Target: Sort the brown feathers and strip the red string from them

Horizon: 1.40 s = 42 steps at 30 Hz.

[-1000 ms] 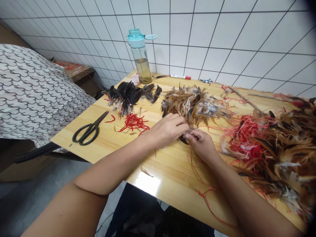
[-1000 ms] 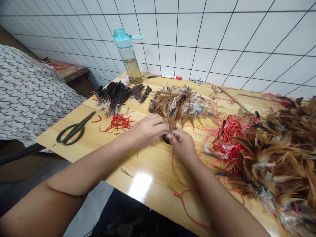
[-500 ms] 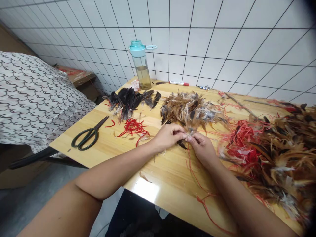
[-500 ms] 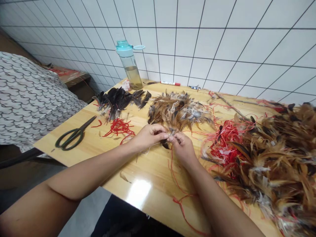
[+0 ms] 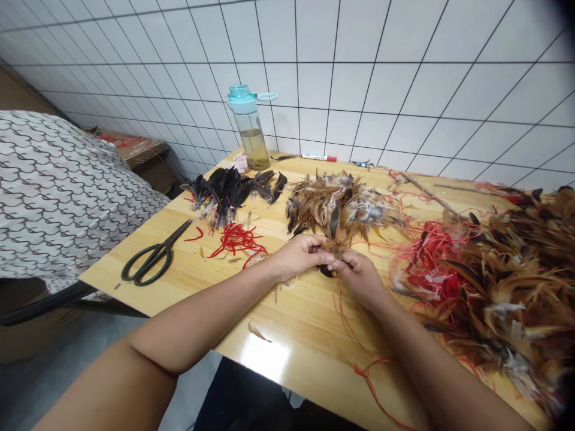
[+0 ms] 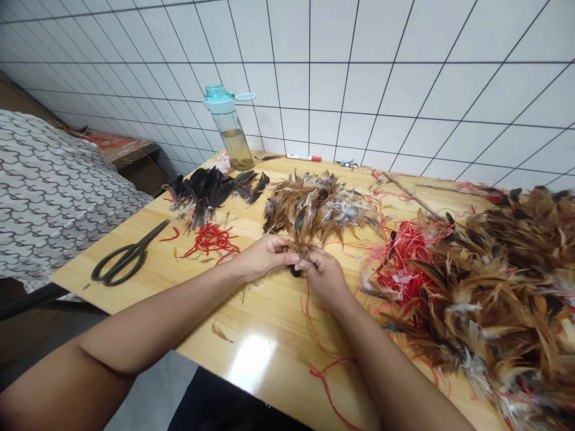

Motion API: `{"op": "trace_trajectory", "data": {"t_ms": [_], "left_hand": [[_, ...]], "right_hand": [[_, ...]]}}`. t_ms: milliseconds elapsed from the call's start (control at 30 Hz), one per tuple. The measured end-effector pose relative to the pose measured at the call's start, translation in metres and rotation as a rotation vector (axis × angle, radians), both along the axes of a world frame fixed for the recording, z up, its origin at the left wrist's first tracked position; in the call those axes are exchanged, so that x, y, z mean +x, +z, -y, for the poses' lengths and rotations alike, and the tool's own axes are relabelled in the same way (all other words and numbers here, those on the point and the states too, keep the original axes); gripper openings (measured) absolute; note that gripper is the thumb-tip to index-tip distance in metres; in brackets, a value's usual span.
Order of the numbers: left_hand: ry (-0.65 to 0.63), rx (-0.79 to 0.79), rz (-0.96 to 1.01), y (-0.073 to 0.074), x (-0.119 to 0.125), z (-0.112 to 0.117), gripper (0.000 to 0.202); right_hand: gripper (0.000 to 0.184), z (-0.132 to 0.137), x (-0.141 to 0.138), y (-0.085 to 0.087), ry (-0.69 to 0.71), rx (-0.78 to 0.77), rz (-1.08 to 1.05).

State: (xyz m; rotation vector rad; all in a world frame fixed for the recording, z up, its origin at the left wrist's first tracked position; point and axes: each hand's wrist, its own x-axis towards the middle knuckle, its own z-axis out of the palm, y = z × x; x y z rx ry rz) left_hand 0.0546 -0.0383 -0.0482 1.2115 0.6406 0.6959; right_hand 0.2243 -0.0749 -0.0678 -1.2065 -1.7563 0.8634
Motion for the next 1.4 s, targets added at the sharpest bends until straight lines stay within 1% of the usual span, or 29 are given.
{"op": "trace_trajectory", "data": {"t_ms": [100,300,400,500,667,767,833,967,1033,1067,1133,1200,1333,1400], "left_hand": [[-0.022,0.013,-0.017,0.003,0.0,0.0,0.036],[0.059,0.059,-0.018,-0.002,0.001,-0.001,0.037],[0.063,0.076,-0.014,-0.002,0.001,-0.002,0.037],[0.055,0.085,-0.019,0.0,0.001,-0.001,0.036],[0.065,0.063,0.022,0.002,0.003,0.002,0.035],[0.092,0.109,-0.005,0.001,0.0,-0.002,0.033],[0.187,0.225,-0.072,0.001,-0.007,-0.011,0.027],[0.53,0.581,-0.329,0.001,-0.028,-0.036,0.015],[0.637,0.72,-0.447,-0.001,-0.038,-0.045,0.015],[0.663,0.779,-0.493,-0.001,-0.041,-0.048,0.015],[0.683,0.9,-0.566,-0.002,-0.044,-0.051,0.017],[0.657,1.046,-0.633,-0.001,-0.042,-0.053,0.02],[0.511,1.36,-0.822,0.005,-0.031,-0.063,0.031],[0.412,1.47,-0.928,0.009,-0.024,-0.071,0.034]], "right_hand": [[0.022,0.0,0.0,0.001,0.016,-0.01,0.014],[0.023,0.001,0.001,0.003,0.017,-0.025,-0.048],[0.022,0.001,0.002,0.005,0.03,-0.051,-0.062],[0.021,0.001,0.003,0.006,0.027,-0.077,-0.062],[0.023,-0.002,0.005,0.005,0.054,-0.07,-0.043],[0.027,-0.002,0.006,0.005,0.036,-0.061,-0.063],[0.029,-0.002,0.006,0.005,-0.002,-0.079,-0.115],[0.031,-0.001,0.006,0.004,-0.134,-0.175,-0.358],[0.031,-0.002,0.007,0.004,-0.201,-0.227,-0.5],[0.032,-0.003,0.007,0.004,-0.225,-0.249,-0.564],[0.033,-0.005,0.009,0.005,-0.252,-0.281,-0.676],[0.036,-0.008,0.011,0.005,-0.266,-0.302,-0.776],[0.039,-0.011,0.015,0.005,-0.276,-0.304,-0.889],[0.037,-0.012,0.016,0.004,-0.264,-0.295,-0.895]]}}
